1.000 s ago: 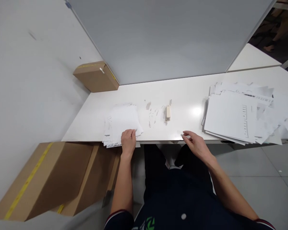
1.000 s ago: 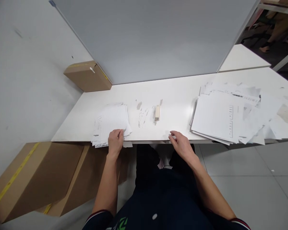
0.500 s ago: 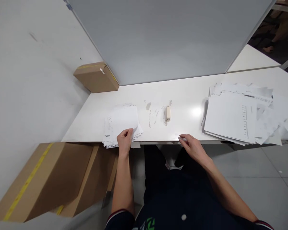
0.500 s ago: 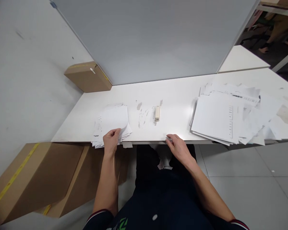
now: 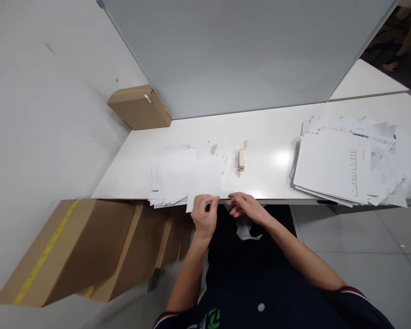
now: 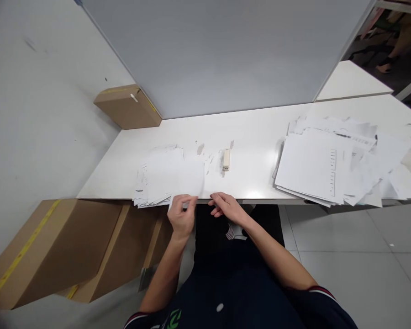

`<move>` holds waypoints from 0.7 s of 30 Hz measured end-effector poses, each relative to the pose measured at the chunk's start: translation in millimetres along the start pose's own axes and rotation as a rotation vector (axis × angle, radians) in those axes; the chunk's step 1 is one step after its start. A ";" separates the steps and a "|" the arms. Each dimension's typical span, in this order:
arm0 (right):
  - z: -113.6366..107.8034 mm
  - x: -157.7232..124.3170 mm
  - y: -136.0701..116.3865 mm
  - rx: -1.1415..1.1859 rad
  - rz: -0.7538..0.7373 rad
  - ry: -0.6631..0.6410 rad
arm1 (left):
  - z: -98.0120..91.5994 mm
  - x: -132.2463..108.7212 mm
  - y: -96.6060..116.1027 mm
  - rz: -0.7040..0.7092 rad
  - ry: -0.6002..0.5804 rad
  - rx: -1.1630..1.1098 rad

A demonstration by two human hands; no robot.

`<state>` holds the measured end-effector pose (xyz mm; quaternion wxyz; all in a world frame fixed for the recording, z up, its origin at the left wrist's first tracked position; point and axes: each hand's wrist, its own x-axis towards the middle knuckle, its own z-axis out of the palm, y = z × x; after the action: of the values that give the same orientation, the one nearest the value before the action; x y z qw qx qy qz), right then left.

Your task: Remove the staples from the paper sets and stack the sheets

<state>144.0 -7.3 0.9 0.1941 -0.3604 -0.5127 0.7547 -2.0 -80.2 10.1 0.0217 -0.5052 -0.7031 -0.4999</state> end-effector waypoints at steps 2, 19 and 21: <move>4.7 11.7 1.4 0.125 0.064 -0.012 | 8.1 -16.3 9.4 0.128 -0.093 -0.006; -27.2 -5.2 21.9 0.065 0.061 0.126 | -50.0 54.0 -103.9 0.170 -0.344 0.515; -27.4 -5.7 24.8 0.086 0.062 0.136 | -52.7 60.0 -112.0 0.182 -0.477 0.489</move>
<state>170.0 -3.6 -25.7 0.2205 -0.4178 -0.4540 0.7555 -138.3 -75.9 -7.7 0.0216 -0.6481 -0.7395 -0.1808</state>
